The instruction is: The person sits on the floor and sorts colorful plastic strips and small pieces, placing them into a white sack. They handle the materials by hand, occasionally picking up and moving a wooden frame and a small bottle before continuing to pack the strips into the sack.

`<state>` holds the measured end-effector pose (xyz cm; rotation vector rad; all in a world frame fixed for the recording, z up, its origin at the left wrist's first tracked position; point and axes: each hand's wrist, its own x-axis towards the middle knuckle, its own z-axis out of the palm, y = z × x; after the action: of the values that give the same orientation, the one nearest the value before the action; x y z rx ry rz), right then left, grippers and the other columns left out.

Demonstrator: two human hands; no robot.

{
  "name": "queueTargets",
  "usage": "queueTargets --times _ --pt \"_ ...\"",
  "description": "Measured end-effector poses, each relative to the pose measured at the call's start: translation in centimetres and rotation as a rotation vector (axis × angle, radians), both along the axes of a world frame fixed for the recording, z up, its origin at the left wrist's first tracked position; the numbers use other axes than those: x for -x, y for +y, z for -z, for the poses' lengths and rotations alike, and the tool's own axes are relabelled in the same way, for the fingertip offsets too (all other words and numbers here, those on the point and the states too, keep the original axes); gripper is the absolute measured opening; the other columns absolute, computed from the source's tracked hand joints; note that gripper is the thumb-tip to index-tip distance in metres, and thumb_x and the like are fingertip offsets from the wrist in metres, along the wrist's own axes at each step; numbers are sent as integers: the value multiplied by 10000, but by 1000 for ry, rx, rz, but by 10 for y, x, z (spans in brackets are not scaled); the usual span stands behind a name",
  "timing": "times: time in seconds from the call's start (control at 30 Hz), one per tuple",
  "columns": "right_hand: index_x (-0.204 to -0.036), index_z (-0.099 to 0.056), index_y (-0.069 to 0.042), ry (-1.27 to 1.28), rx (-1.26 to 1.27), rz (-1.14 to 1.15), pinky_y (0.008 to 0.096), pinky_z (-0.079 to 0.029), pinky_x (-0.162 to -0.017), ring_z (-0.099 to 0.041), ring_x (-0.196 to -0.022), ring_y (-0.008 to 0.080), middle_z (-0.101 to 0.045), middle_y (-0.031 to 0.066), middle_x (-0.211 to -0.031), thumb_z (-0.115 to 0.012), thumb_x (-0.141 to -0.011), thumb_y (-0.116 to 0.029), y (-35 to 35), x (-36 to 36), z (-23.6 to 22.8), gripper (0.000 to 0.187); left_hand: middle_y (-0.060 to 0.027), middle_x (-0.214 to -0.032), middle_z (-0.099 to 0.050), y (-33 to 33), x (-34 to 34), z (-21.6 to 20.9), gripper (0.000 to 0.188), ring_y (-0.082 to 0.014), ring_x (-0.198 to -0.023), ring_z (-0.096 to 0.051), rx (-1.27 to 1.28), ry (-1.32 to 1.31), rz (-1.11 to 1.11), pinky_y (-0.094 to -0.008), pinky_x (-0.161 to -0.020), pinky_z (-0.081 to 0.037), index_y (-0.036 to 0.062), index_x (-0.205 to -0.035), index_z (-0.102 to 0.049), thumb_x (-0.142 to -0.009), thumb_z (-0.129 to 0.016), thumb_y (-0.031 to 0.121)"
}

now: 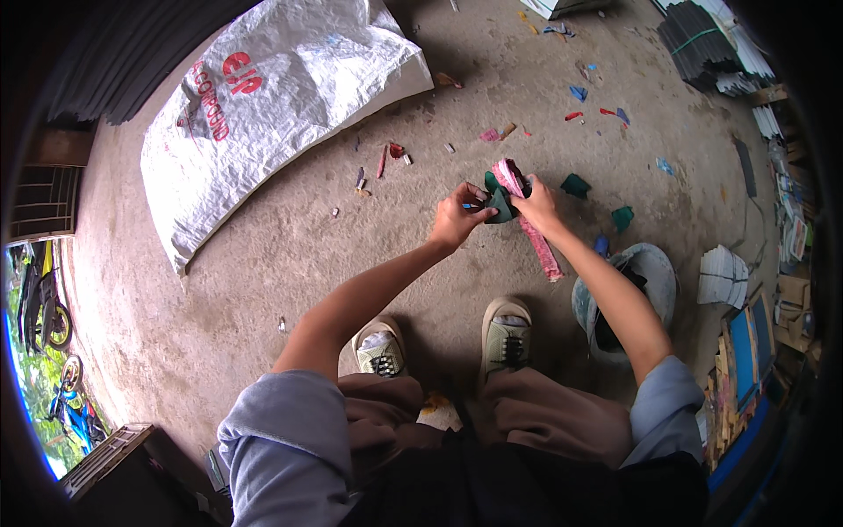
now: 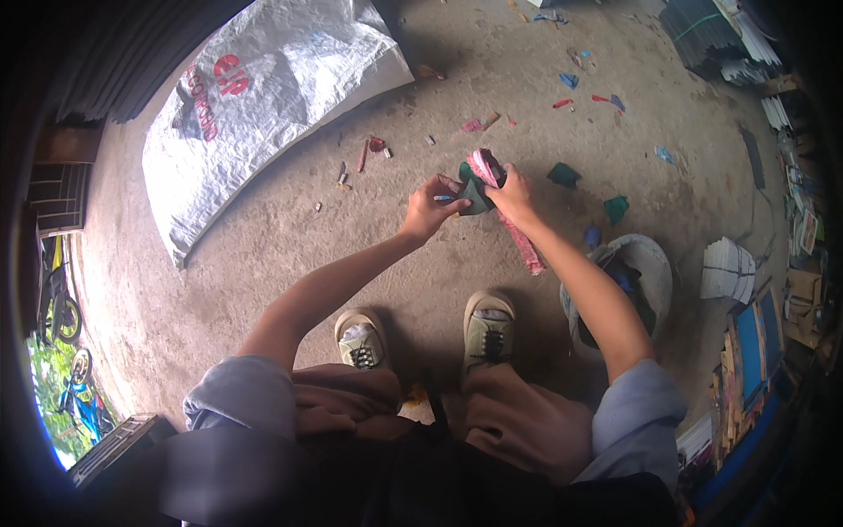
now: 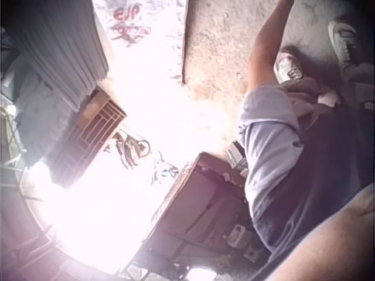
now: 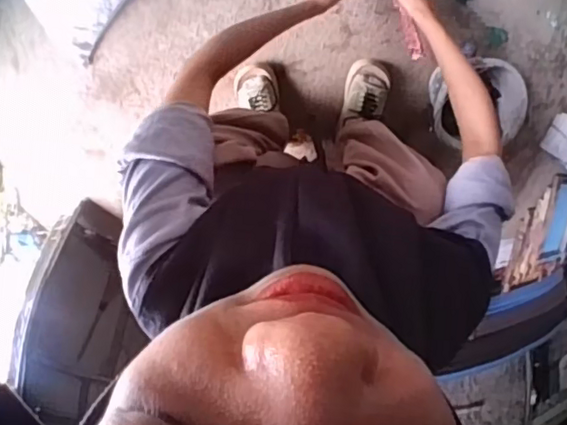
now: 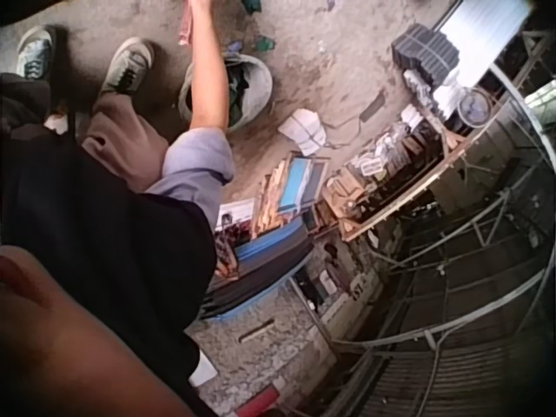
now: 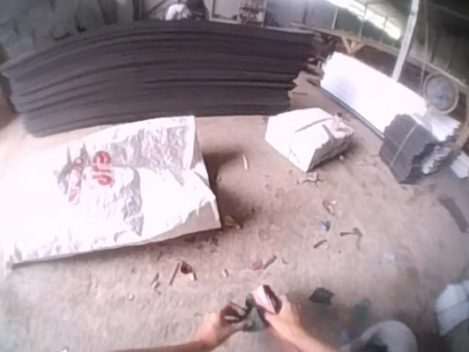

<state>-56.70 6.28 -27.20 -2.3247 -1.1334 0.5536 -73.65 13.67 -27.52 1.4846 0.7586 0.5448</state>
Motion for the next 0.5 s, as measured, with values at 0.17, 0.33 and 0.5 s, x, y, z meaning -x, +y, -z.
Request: queueTargets --times 0.17,0.33,0.5 --pt "-1048 -524 -3 422 -19 25 328 -442 -772 -588 -878 217 -612 127 -945 -621 -777 -329 15 4 -13 435 -110 -869 -661 5 -8 -18 336 -159 -822 -636 15 31 -72 -279 -718 -513 8 -911 -567 -689 -764 167" --pt "-1065 -507 10 645 -70 -44 341 -449 -768 -584 -886 211 -601 126 -960 -675 -740 -397 26 27 -47 547 -120 -883 -618 13 -4 -6 447 -190 -841 -626 -63 -24 -186 -299 -706 -526 21 -952 -440 -666 -774 102" --pt "-1046 -524 7 598 -58 -3 304 -459 -754 -582 -854 173 -603 95 -934 -740 -689 -288 19 23 -41 511 -103 -878 -579 3 -6 -8 492 -193 -834 -622 -7 -116 -156 -309 -705 -529 43 -952 -348 -662 -744 18"
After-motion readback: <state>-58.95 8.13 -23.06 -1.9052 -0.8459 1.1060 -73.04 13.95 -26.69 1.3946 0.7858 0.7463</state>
